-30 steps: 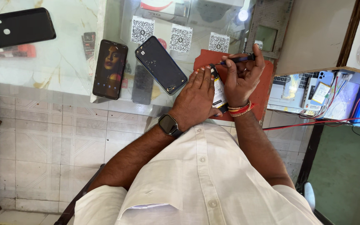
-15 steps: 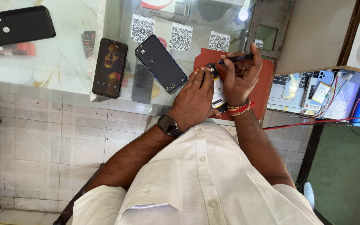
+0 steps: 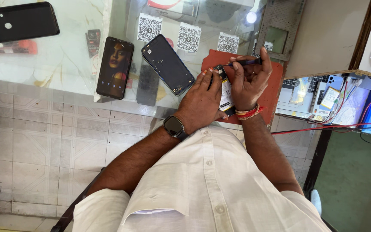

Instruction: The person works at a repair counter on a disassembled smartphone, using a screwdriver to unscrew and manipulate internal components near the battery. They reposition the phone body, handle small parts, and continue working on the internals with the screwdriver throughout the clip.

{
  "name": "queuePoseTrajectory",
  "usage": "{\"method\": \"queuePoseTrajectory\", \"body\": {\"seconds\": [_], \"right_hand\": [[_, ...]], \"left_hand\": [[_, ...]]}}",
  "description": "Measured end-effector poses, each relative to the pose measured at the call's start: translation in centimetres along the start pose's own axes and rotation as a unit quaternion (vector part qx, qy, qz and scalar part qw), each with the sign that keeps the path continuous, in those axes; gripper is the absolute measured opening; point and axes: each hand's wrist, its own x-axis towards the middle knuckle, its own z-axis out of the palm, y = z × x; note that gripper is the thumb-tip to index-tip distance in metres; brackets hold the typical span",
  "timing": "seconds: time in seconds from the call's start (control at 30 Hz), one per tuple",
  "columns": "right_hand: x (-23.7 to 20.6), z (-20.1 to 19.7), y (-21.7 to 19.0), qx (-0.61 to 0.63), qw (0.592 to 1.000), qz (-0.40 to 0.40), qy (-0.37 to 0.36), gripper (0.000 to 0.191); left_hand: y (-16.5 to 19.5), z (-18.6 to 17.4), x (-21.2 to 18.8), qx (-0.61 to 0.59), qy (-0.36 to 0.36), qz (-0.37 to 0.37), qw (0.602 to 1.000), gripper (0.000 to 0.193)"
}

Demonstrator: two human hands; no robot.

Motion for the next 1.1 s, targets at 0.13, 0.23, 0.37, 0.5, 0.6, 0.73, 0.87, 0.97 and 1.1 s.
{"method": "queuePoseTrajectory", "body": {"seconds": [0.13, 0.23, 0.37, 0.5, 0.6, 0.73, 0.87, 0.97, 1.1], "right_hand": [[0.07, 0.08, 0.12, -0.011, 1.000, -0.007, 0.002, 0.064], [0.17, 0.17, 0.31, 0.014, 1.000, 0.001, 0.006, 0.065], [0.25, 0.18, 0.50, 0.005, 1.000, 0.014, 0.020, 0.064], [0.25, -0.06, 0.56, 0.016, 1.000, 0.013, 0.006, 0.064], [0.20, -0.06, 0.48, 0.030, 0.999, 0.019, 0.004, 0.063], [0.14, -0.05, 0.35, 0.026, 0.999, 0.024, 0.007, 0.063], [0.15, -0.12, 0.33, 0.014, 1.000, 0.018, 0.005, 0.064], [0.17, -0.09, 0.42, 0.021, 1.000, 0.017, 0.001, 0.063], [0.02, -0.08, 0.55, 0.005, 1.000, 0.010, -0.002, 0.063]], "left_hand": [[-0.05, 0.10, -0.08, -0.003, 0.008, -0.002, 1.000, 0.106], [-0.04, 0.10, -0.05, 0.002, 0.013, -0.003, 1.000, 0.107], [0.02, -0.02, -0.05, 0.011, 0.008, -0.005, 1.000, 0.107], [0.23, -0.09, 0.05, 0.015, 0.006, -0.003, 1.000, 0.107], [0.25, -0.13, 0.06, 0.015, 0.006, -0.003, 1.000, 0.106], [0.27, -0.11, 0.09, 0.016, 0.003, -0.002, 1.000, 0.106], [0.22, -0.10, 0.16, 0.016, 0.001, -0.001, 1.000, 0.107], [0.20, -0.12, 0.20, 0.020, -0.003, -0.003, 1.000, 0.107], [0.22, -0.17, 0.21, 0.026, -0.006, -0.004, 1.000, 0.107]]}}
